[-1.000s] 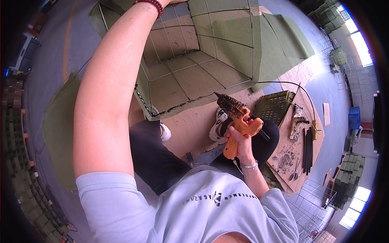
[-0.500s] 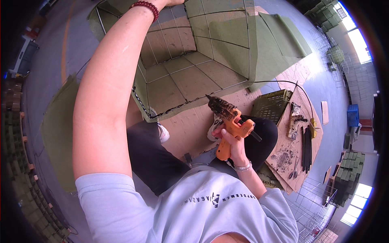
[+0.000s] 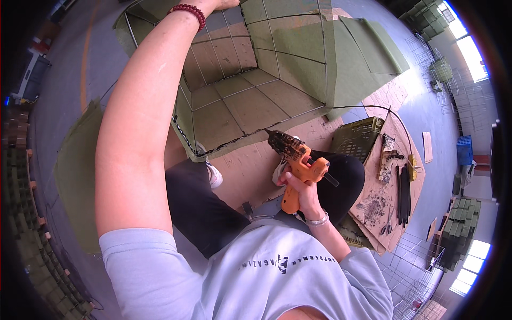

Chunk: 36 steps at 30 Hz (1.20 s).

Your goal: Assembling fabric covers onto metal wire frames using a hot glue gun.

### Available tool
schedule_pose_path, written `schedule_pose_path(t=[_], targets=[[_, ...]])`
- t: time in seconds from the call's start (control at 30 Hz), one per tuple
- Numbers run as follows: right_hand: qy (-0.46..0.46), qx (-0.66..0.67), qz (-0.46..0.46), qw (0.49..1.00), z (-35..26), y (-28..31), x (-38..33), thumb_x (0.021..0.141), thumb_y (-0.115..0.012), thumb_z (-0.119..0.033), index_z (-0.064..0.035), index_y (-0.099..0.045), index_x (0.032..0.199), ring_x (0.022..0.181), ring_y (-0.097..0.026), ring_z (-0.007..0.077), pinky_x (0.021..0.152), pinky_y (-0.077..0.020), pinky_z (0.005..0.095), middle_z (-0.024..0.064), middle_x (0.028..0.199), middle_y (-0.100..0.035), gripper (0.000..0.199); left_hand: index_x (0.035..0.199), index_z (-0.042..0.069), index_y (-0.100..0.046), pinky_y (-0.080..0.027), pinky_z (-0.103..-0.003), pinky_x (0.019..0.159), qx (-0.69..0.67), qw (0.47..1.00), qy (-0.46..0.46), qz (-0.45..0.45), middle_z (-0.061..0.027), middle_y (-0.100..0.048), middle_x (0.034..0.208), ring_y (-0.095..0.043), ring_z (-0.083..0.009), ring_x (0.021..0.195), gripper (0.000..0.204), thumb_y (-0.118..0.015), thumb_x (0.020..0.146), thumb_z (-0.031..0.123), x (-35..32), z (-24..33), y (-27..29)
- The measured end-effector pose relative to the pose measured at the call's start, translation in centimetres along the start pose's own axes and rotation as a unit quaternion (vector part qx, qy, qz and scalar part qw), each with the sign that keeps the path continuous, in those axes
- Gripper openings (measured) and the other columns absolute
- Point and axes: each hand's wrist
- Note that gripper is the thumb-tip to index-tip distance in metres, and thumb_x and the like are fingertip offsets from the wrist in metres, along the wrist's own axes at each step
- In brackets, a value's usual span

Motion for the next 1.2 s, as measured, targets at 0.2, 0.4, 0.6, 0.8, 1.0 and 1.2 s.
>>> schedule_pose_path(t=[0.2,0.4,0.6,0.8,1.0,1.2], targets=[[0.021,-0.016,0.053,0.998,-1.2,1.9,1.1,0.087,-0.060,-0.010,-0.0002,-0.053,0.101,0.077,-0.060,0.0181,0.072,-0.0499,0.0318,0.0059,0.084,-0.057,0.018,0.148,0.006,-0.017,-0.014,-0.050,0.116,-0.005,1.000,0.002,0.002,-0.0156,-0.030,0.148,-0.027,-0.0292,0.138,0.092,-0.070,0.075,0.021,-0.3,-0.1,0.3],[0.022,-0.024,0.076,0.997,-1.6,2.6,1.4,0.088,-0.061,-0.012,-0.0001,-0.054,0.100,0.076,-0.060,0.0181,0.072,-0.0498,0.0315,0.0059,0.081,-0.058,0.019,0.148,0.006,-0.017,-0.014,-0.050,0.116,-0.002,1.000,0.009,-0.011,-0.0153,-0.030,0.149,-0.026,-0.0290,0.139,0.092,-0.070,0.075,0.022,-0.2,0.0,0.1],[0.028,-0.055,0.032,0.998,-4.0,2.7,2.8,0.087,-0.062,-0.012,-0.0002,-0.055,0.098,0.070,-0.060,0.0170,0.066,-0.0505,0.0291,0.0051,0.078,-0.058,0.018,0.148,0.006,-0.017,-0.013,-0.049,0.117,0.004,1.000,0.016,-0.004,-0.0150,-0.028,0.150,-0.026,-0.0287,0.139,0.091,-0.070,0.076,0.022,-0.7,-0.3,0.7],[-0.036,-0.128,0.020,0.991,-6.9,2.5,3.7,0.087,-0.062,-0.012,-0.0014,-0.056,0.096,0.069,-0.060,0.0155,0.065,-0.0504,0.0281,0.0043,0.076,-0.059,0.016,0.149,0.006,-0.016,-0.014,-0.049,0.117,0.003,1.000,0.005,0.000,-0.0149,-0.028,0.150,-0.026,-0.0287,0.139,0.091,-0.070,0.076,0.022,-0.6,0.4,0.2],[-0.031,-0.103,0.028,0.994,-6.7,2.9,3.9,0.085,-0.064,-0.012,-0.0007,-0.057,0.096,0.065,-0.059,0.0143,0.063,-0.0493,0.0272,0.0043,0.075,-0.059,0.017,0.148,0.006,-0.017,-0.015,-0.049,0.116,0.010,1.000,-0.002,0.005,-0.0151,-0.029,0.149,-0.027,-0.0291,0.138,0.091,-0.070,0.075,0.022,-1.0,0.0,0.3],[-0.020,-0.115,0.014,0.993,-6.9,3.4,3.6,0.088,-0.061,-0.013,-0.0011,-0.056,0.096,0.069,-0.059,0.0148,0.065,-0.0500,0.0280,0.0042,0.077,-0.058,0.016,0.148,0.006,-0.017,-0.015,-0.049,0.116,-0.003,1.000,0.001,0.002,-0.0153,-0.029,0.149,-0.027,-0.0293,0.138,0.091,-0.069,0.075,0.021,-0.8,0.2,0.3]])
Point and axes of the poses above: each hand's wrist, its own x-axis towards the middle knuckle, its own y-axis out of the back of the hand, z = x × y
